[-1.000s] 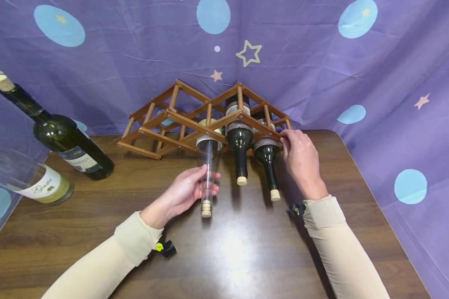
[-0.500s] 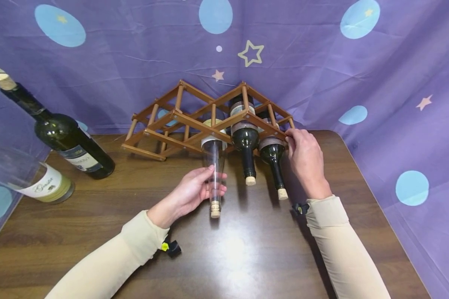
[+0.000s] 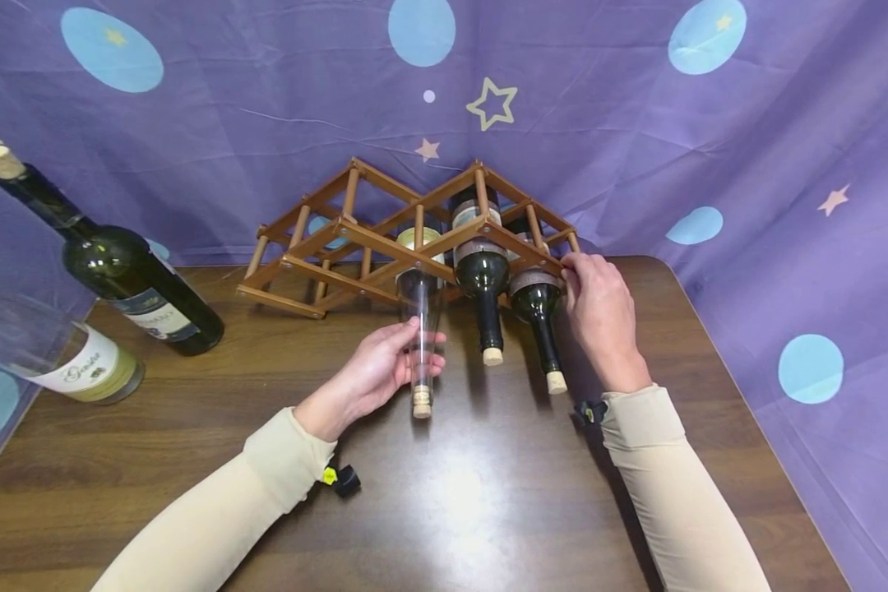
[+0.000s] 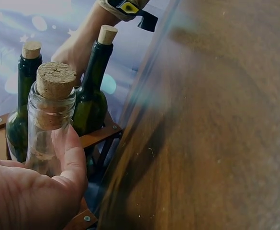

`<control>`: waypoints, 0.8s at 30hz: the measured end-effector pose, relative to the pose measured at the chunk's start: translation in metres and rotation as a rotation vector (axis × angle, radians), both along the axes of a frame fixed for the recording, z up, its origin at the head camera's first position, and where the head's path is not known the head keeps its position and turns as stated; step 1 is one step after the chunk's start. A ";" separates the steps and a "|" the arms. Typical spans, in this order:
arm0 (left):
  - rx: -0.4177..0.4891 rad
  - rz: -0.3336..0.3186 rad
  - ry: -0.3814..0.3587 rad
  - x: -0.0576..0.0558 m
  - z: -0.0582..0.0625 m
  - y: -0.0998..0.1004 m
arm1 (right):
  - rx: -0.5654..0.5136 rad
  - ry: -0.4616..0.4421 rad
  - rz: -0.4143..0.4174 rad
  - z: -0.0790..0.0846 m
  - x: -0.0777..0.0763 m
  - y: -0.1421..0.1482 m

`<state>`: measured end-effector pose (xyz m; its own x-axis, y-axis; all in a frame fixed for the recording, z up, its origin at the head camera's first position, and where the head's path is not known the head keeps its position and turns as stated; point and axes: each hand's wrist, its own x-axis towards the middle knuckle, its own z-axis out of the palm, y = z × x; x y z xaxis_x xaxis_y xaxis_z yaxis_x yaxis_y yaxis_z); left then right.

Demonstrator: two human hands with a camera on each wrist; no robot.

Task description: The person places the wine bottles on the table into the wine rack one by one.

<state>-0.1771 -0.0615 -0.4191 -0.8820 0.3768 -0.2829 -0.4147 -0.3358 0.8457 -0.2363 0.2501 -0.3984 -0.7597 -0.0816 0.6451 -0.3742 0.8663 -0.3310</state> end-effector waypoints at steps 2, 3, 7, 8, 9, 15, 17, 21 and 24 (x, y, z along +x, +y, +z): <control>-0.006 -0.001 0.001 -0.001 -0.001 0.000 | -0.001 0.002 0.000 0.000 0.000 0.000; -0.009 0.000 0.001 -0.002 -0.001 0.000 | -0.002 0.002 0.000 0.000 0.000 0.000; -0.010 0.003 -0.005 -0.004 -0.001 0.000 | -0.002 -0.004 -0.005 0.000 0.000 -0.001; -0.008 0.003 -0.007 -0.004 -0.001 0.000 | -0.002 -0.007 -0.006 0.000 0.000 -0.001; -0.005 0.003 -0.011 -0.004 -0.001 0.000 | -0.002 -0.009 -0.007 0.000 0.000 -0.001; -0.008 0.005 -0.017 -0.004 -0.001 0.000 | -0.002 -0.017 -0.008 0.000 0.002 -0.001; -0.014 0.004 -0.019 -0.004 -0.001 -0.001 | -0.005 -0.021 -0.007 0.001 0.002 -0.001; -0.030 -0.001 -0.017 -0.003 -0.001 -0.003 | -0.009 -0.026 -0.002 0.001 0.003 0.001; -0.045 -0.005 -0.006 -0.002 -0.001 -0.004 | -0.004 -0.029 0.002 0.002 0.004 0.001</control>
<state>-0.1795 -0.0659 -0.4196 -0.8784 0.3681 -0.3049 -0.4215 -0.2955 0.8573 -0.2320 0.2511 -0.3961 -0.7781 -0.0805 0.6229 -0.3660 0.8641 -0.3455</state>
